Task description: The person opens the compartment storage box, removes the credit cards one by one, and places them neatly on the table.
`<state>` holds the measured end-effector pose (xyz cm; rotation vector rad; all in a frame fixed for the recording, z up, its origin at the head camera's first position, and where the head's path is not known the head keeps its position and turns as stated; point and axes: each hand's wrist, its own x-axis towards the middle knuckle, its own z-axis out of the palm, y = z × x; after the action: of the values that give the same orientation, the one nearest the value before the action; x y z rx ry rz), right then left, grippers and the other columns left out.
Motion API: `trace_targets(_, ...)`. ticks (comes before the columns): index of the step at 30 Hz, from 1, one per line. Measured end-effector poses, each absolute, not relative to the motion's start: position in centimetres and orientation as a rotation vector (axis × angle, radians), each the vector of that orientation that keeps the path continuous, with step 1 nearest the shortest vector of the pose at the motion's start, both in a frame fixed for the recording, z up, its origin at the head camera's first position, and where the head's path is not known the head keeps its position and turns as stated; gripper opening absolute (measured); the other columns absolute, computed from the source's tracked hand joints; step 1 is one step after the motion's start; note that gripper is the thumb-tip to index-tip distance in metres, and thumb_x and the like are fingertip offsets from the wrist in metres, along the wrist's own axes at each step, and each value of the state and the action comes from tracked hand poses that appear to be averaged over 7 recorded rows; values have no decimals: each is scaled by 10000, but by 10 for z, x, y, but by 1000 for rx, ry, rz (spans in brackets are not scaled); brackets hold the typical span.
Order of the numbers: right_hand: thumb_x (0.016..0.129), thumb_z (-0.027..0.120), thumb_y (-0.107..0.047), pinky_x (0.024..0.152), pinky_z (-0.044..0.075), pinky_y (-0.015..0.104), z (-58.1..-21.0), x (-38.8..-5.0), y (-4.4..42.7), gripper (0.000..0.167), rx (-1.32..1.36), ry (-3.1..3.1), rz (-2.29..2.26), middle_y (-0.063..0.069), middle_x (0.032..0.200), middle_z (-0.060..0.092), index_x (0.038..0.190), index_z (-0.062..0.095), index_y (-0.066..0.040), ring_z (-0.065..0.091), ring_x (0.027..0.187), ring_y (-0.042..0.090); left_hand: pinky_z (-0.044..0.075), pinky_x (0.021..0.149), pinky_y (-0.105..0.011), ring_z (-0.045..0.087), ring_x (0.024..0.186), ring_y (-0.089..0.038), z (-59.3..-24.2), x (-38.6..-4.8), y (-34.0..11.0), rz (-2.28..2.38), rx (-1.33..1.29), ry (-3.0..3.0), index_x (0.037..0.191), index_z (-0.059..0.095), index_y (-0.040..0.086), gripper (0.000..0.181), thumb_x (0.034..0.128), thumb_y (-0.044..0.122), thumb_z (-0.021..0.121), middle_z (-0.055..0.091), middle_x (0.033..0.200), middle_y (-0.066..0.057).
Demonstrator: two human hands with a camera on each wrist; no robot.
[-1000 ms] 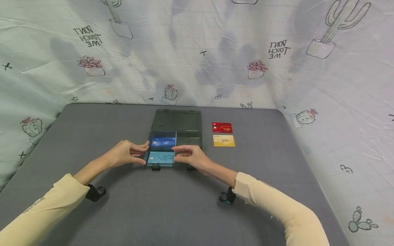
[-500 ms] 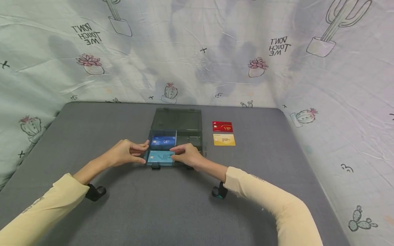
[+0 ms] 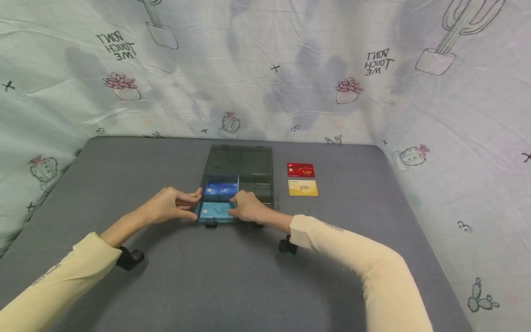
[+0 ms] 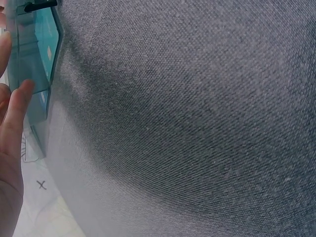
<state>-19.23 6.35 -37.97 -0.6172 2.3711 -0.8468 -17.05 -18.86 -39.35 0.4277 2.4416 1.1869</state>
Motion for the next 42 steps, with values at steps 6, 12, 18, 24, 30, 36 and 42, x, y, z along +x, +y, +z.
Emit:
trace_targets(6,967,575,-109,387,228,172,-372,-198,46,384,-674,2397,-517,-22,458,308,595,520,-29,191,372,68,556,860,-243,580,1149,-304,-389,-171,-187,1195,416,2440,1248,584,-78,557,765,96,800,413,1415,-187)
trace_targets(12,992,555,-176,448,332,196,-367,-199,34,437,-684,2375,-257,-14,486,344,578,427,-112,311,428,96,555,862,-241,576,1154,-303,-386,-171,-184,1197,425,2438,1241,590,-80,547,767,97,799,426,1404,-193)
trace_targets(18,1003,532,-173,458,323,204,-366,-198,33,469,-698,2358,-241,-1,519,351,556,406,-110,298,438,96,559,854,-243,583,1146,-304,-385,-171,-186,1204,414,2437,1240,592,-78,552,761,95,805,422,1409,-187)
trace_targets(24,1020,494,-187,749,506,295,-364,-197,35,348,-761,2372,-169,189,1136,581,740,579,2,559,765,214,559,855,-243,575,1155,-308,-386,-172,-185,1205,422,2435,1243,584,-87,558,761,90,803,414,1409,-195)
trace_targets(30,1022,483,-161,583,390,251,-367,-199,36,418,-731,2350,-170,38,649,445,613,452,-77,366,512,129,561,849,-240,580,1149,-306,-387,-173,-181,1200,427,2446,1246,581,-85,565,759,92,807,418,1406,-194)
trace_targets(36,1034,443,-172,663,472,257,-367,-198,34,316,-678,2337,-141,162,1101,630,1150,579,89,549,684,153,562,851,-249,586,1140,-308,-389,-171,-181,1204,422,2457,1238,589,-86,555,758,86,807,428,1396,-203)
trace_targets(42,1017,482,-176,421,297,205,-369,-196,40,650,-595,2374,-255,49,589,559,1493,130,92,287,423,80,560,854,-250,583,1146,-308,-393,-170,-181,1213,415,2459,1247,583,-77,567,756,94,810,412,1412,-193)
